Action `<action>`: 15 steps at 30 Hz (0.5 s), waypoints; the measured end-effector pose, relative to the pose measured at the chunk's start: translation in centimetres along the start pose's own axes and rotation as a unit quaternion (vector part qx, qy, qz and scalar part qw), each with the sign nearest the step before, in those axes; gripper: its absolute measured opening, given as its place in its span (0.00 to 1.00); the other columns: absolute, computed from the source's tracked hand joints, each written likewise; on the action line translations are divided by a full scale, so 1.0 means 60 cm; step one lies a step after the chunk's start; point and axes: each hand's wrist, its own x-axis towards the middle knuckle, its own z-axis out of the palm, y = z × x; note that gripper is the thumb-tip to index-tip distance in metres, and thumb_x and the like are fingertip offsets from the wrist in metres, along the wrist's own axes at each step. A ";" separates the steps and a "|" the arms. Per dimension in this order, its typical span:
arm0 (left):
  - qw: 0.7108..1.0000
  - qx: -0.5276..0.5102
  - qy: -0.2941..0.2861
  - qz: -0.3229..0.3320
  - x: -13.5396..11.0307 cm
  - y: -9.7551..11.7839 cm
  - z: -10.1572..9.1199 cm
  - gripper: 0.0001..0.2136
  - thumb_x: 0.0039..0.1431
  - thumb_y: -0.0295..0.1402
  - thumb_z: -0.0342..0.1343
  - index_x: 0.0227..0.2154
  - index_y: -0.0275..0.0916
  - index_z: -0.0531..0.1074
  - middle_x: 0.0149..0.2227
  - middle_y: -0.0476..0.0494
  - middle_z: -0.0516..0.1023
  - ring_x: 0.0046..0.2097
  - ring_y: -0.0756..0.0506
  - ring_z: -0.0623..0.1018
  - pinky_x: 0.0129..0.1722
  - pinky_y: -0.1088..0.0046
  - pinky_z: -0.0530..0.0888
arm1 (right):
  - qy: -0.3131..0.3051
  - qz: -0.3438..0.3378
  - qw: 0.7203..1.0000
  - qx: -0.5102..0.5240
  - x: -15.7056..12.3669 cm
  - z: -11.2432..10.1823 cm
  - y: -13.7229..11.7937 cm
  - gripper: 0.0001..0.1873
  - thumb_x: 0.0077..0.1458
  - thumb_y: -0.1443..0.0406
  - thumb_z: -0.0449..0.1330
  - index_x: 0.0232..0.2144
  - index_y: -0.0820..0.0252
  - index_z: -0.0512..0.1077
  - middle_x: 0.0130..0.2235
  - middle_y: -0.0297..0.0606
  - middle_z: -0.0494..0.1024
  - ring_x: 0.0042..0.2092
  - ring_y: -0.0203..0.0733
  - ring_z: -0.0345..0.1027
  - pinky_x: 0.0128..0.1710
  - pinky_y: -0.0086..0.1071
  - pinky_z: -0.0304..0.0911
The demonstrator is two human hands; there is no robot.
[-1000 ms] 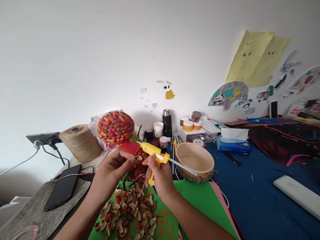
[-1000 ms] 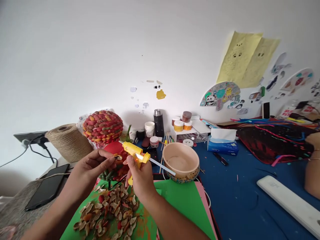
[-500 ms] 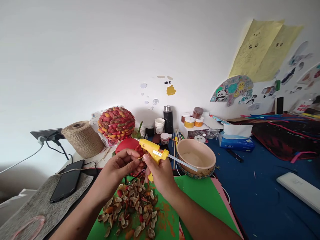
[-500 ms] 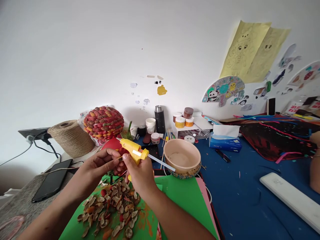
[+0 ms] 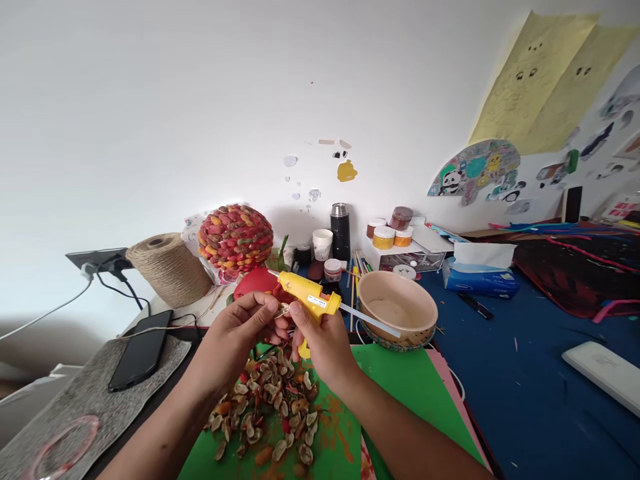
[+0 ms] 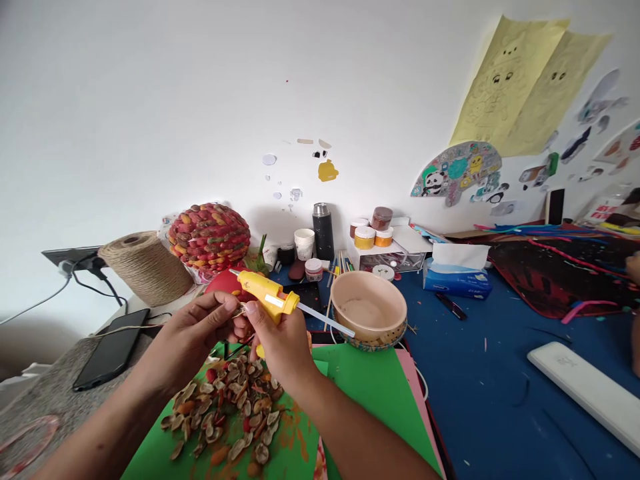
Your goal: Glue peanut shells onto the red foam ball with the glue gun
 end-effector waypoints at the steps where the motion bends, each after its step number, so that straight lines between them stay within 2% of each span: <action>1: 1.000 -0.015 0.003 -0.005 -0.001 -0.001 0.003 0.25 0.52 0.56 0.84 0.33 0.40 0.83 0.29 0.45 0.87 0.31 0.46 0.84 0.34 0.72 0.82 | 0.001 -0.003 1.000 0.004 0.000 0.000 -0.001 0.32 0.59 0.34 0.72 0.34 0.55 0.77 0.18 0.23 0.68 0.17 0.35 0.65 0.17 0.27 0.66; 4: 1.000 -0.029 0.001 -0.006 -0.002 -0.004 0.009 0.25 0.52 0.55 0.84 0.33 0.39 0.82 0.31 0.44 0.88 0.31 0.46 0.84 0.34 0.70 0.84 | 0.004 -0.007 1.000 0.012 0.001 0.002 -0.003 0.32 0.58 0.35 0.74 0.33 0.55 0.76 0.19 0.23 0.68 0.17 0.34 0.64 0.16 0.26 0.66; 9: 0.999 0.022 -0.039 0.013 -0.006 -0.003 0.018 0.25 0.57 0.57 0.80 0.38 0.40 0.82 0.29 0.45 0.87 0.32 0.41 0.88 0.35 0.65 0.86 | 0.021 0.009 0.999 0.029 0.006 0.003 0.000 0.33 0.54 0.35 0.76 0.29 0.54 0.72 0.19 0.22 0.67 0.17 0.33 0.62 0.15 0.26 0.65; 12: 0.997 0.054 -0.037 0.037 -0.009 0.003 0.020 0.25 0.57 0.58 0.80 0.36 0.41 0.82 0.30 0.46 0.88 0.31 0.41 0.88 0.35 0.64 0.86 | 0.023 0.009 1.000 0.015 0.004 0.001 0.000 0.31 0.56 0.36 0.76 0.32 0.54 0.74 0.19 0.22 0.67 0.17 0.33 0.61 0.15 0.26 0.65; 15: 0.995 0.075 0.005 0.069 -0.011 0.007 0.019 0.24 0.54 0.57 0.82 0.32 0.41 0.83 0.28 0.48 0.86 0.28 0.46 0.83 0.30 0.70 0.82 | 0.008 -0.001 1.000 -0.001 0.000 0.000 -0.002 0.30 0.61 0.38 0.73 0.41 0.57 0.79 0.18 0.21 0.68 0.17 0.33 0.62 0.17 0.27 0.65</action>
